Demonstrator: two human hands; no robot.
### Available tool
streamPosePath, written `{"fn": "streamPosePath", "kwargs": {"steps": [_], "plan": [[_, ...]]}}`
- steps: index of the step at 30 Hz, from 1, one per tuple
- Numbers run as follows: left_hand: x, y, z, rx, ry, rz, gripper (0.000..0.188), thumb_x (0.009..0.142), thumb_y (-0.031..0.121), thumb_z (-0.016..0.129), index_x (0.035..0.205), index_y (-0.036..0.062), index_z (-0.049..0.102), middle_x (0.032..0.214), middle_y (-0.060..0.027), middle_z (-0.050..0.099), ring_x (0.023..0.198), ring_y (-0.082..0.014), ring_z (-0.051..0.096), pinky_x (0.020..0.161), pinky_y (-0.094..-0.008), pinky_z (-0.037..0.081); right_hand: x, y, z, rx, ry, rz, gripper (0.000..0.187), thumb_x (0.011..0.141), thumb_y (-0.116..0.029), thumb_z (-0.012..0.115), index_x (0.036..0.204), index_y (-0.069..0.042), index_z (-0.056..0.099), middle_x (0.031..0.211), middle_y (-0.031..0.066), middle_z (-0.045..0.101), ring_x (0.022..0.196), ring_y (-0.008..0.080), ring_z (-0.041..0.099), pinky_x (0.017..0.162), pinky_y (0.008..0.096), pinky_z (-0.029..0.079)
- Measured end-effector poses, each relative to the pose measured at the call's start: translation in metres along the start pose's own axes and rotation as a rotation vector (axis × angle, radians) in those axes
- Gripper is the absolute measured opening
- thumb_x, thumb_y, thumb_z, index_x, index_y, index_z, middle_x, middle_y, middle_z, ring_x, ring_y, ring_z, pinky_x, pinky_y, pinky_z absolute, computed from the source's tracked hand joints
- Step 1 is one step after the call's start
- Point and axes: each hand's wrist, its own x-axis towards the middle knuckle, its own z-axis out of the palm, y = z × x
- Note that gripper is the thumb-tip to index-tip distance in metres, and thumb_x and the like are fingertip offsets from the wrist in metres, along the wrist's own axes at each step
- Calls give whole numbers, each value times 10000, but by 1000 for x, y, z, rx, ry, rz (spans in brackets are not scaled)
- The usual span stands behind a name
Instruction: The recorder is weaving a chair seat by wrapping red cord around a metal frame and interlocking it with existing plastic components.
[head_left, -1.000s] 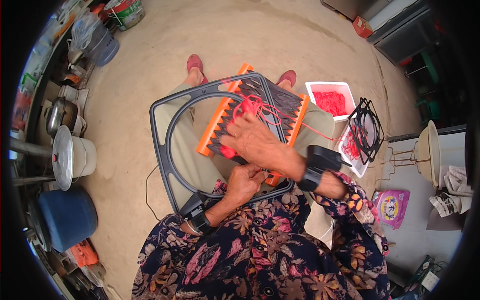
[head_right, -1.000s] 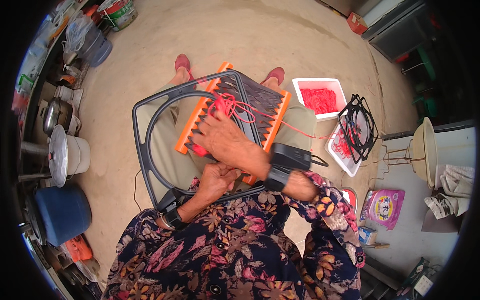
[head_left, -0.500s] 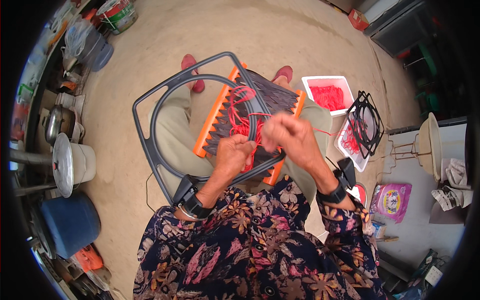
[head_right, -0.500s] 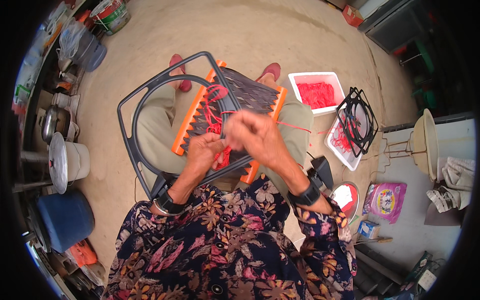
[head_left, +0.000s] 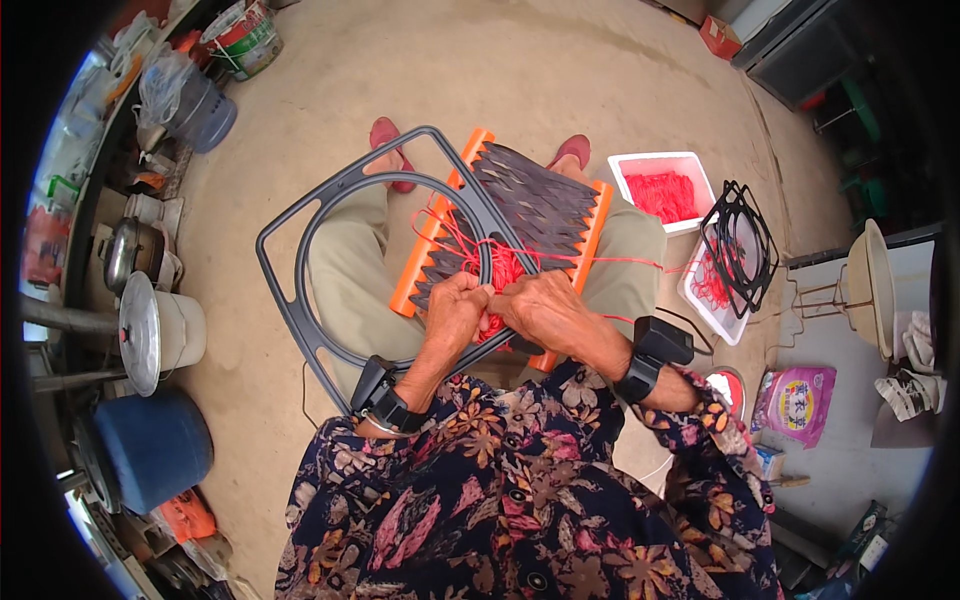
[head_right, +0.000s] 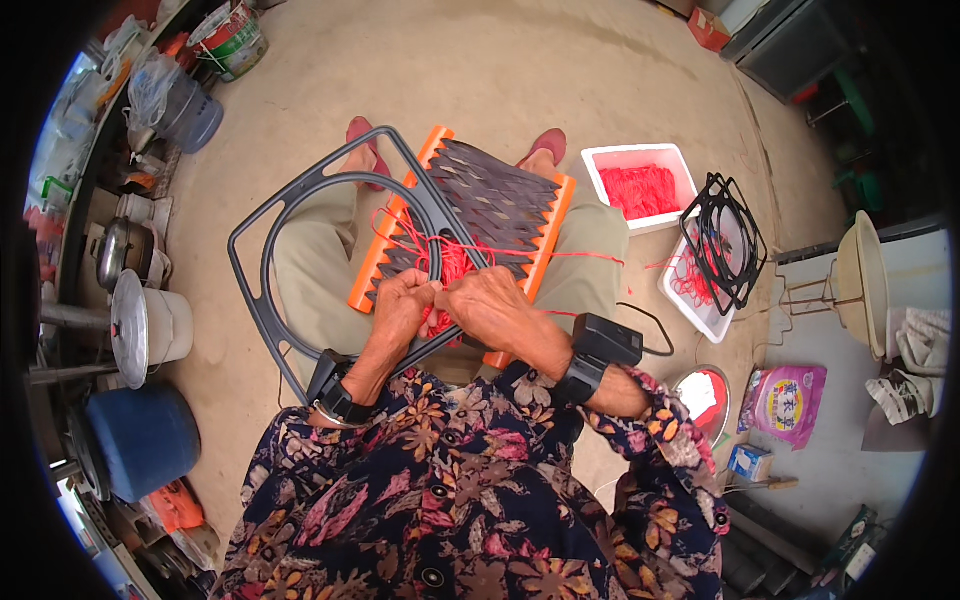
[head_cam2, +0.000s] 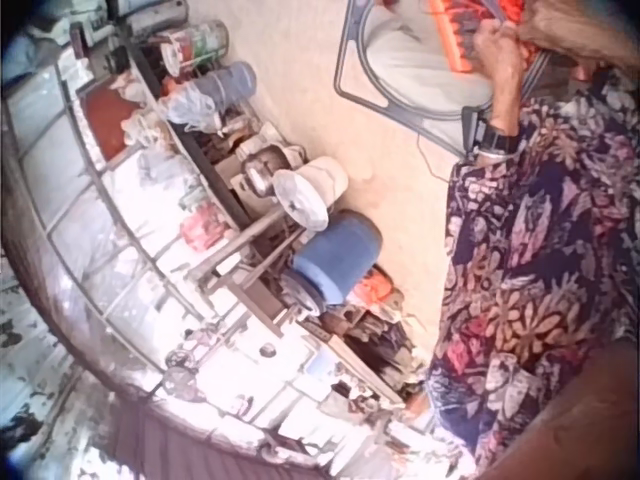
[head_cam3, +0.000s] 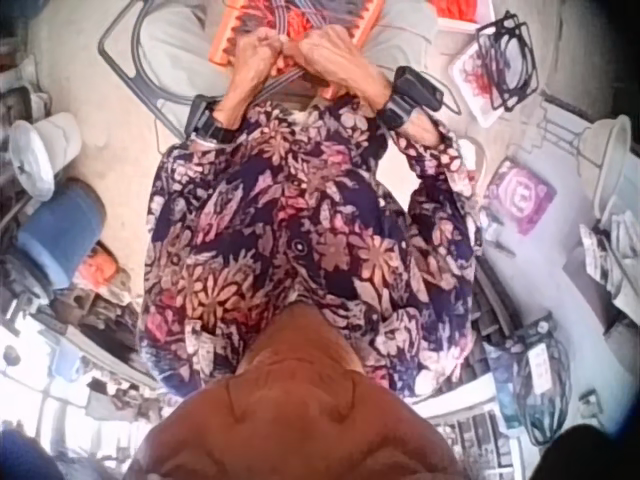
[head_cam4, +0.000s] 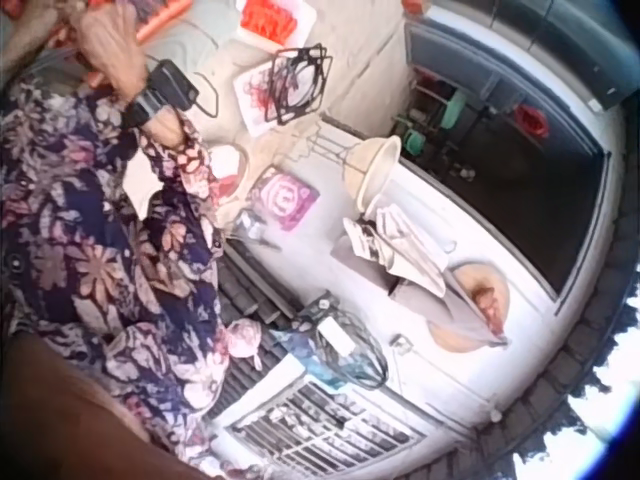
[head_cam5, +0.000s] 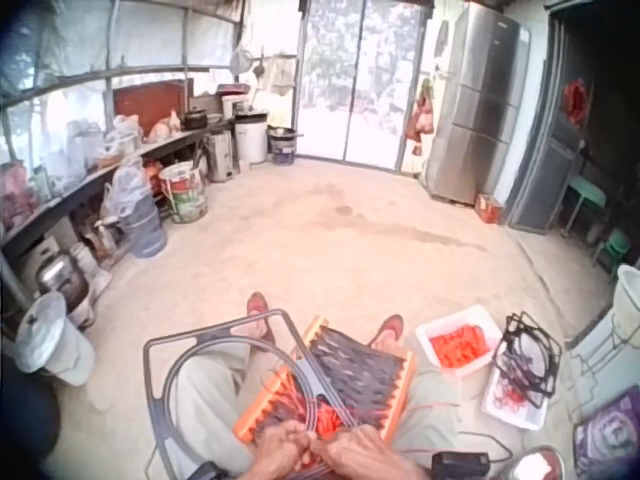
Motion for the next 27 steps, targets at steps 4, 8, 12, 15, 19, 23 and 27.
{"fn": "streamPosePath", "kwargs": {"steps": [4,8,12,15,19,23,27], "plan": [[-3,4,1,-17,60,-22,143,837,79,606,715,22,557,522,-7,514,404,-63,433,363,-234,325,5,8,3,-106,-108,-122,64,765,-121,575,729,-94,621,606,93,592,599,276,621,477,396,430],[6,-25,-3,137,85,91,169,819,62,632,664,29,572,563,29,489,493,-40,403,434,-231,308,5,19,16,-93,-107,-285,74,755,-119,563,763,-104,635,615,82,608,647,262,640,526,385,461],[6,-23,-6,205,84,70,154,831,42,623,682,31,585,587,34,505,494,-40,408,431,-220,302,9,17,18,-253,-266,-258,94,761,-123,554,711,-85,624,669,102,613,695,263,644,554,378,483],[8,-26,-11,116,66,31,162,848,51,611,691,23,586,590,30,518,488,-43,420,432,-217,308,0,25,8,-85,-196,-251,101,733,-92,600,818,-59,643,750,99,630,682,266,627,556,385,475],[0,-12,-7,12,39,-6,159,834,77,631,702,11,570,576,-6,534,469,-58,440,423,-238,331,-19,13,-36,675,-44,145,357,698,5,705,1046,-30,630,848,28,582,778,146,595,635,287,458],[-7,-5,-3,-20,-76,-124,135,905,112,551,822,7,531,596,-64,594,375,-103,489,332,-219,353,-30,0,-62,949,396,227,264,824,-93,665,1074,-17,624,1036,34,539,909,163,557,770,293,450],[-14,-6,-5,-25,-130,-134,116,906,101,556,834,12,536,606,-75,602,392,-107,502,347,-224,364,-112,18,-94,1935,424,337,290,950,-332,516,955,-49,574,738,32,495,649,165,506,663,325,469]]}}
